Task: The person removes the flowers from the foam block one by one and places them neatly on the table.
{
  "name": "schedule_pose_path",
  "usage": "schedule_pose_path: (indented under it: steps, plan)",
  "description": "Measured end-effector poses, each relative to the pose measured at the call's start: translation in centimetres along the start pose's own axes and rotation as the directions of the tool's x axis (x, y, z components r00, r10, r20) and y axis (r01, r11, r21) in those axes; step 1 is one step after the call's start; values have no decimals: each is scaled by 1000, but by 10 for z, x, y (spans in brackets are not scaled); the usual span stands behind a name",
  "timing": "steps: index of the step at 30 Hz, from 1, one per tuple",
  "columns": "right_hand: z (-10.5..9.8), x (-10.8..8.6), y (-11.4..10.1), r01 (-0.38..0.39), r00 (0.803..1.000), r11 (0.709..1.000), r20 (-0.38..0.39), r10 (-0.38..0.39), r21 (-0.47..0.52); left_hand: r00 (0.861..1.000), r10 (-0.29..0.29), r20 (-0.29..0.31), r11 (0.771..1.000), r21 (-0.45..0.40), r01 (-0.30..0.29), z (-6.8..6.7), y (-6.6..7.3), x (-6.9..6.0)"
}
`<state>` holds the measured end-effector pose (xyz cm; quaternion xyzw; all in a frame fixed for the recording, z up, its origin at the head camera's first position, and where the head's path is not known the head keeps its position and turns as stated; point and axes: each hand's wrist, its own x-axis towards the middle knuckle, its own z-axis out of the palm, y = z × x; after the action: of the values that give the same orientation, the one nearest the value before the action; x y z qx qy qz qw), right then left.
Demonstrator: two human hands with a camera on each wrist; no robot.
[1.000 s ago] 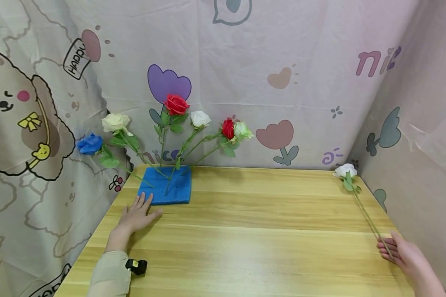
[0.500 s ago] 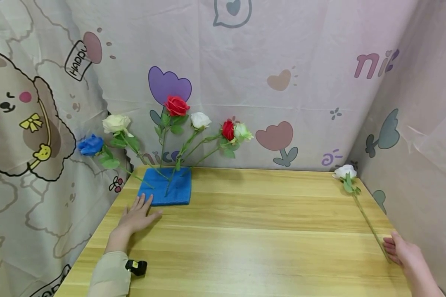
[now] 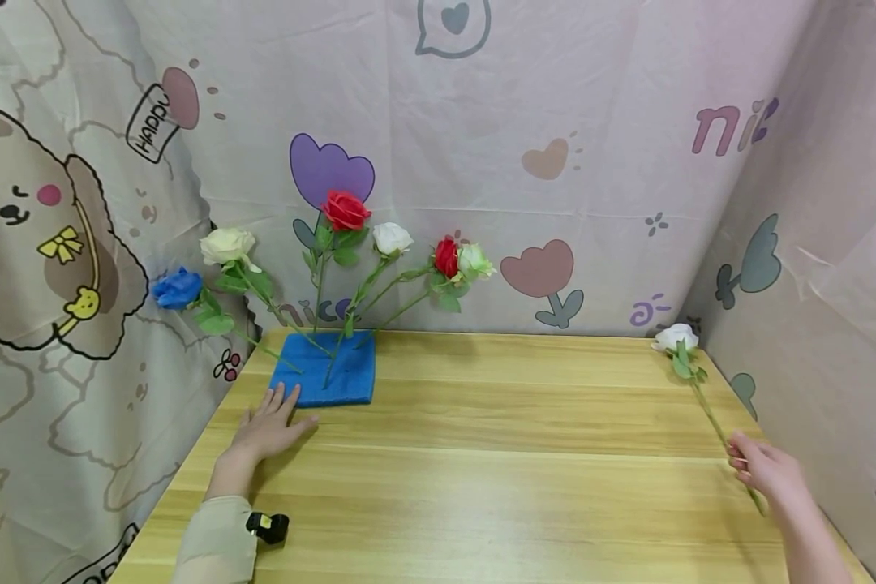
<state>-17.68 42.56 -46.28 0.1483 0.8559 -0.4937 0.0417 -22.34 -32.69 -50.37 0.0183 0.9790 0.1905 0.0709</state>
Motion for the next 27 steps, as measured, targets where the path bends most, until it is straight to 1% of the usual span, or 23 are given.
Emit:
schedule_pose_path:
  steps: [3,5,12,16,19,24,27]
  plan:
    - [10,0,-11,46,999,999,1,-46,-20,1000,-3,3,1000,-4,3,0,0,0]
    - [16,1,-18,74,997,997,16,-73,-29,1000,-5,5,1000,-4,5,0,0,0]
    - [42,2,-44,159,987,984,24,-158,-75,1000,-3,4,1000,7,3,0,1,-1]
    - [56,3,-62,191,981,976,42,-188,-101,1000,-3,0,1000,9,3,0,1,-1]
    - [67,3,-74,217,976,971,53,-213,-96,1000,-2,-1,1000,14,2,-1,1,-1]
    - [87,6,-94,281,959,956,65,-276,-81,1000,-1,-2,1000,12,1,-3,4,-3]
    - [100,7,-106,305,951,949,83,-299,-77,1000,-2,-2,1000,10,2,-4,7,-5]
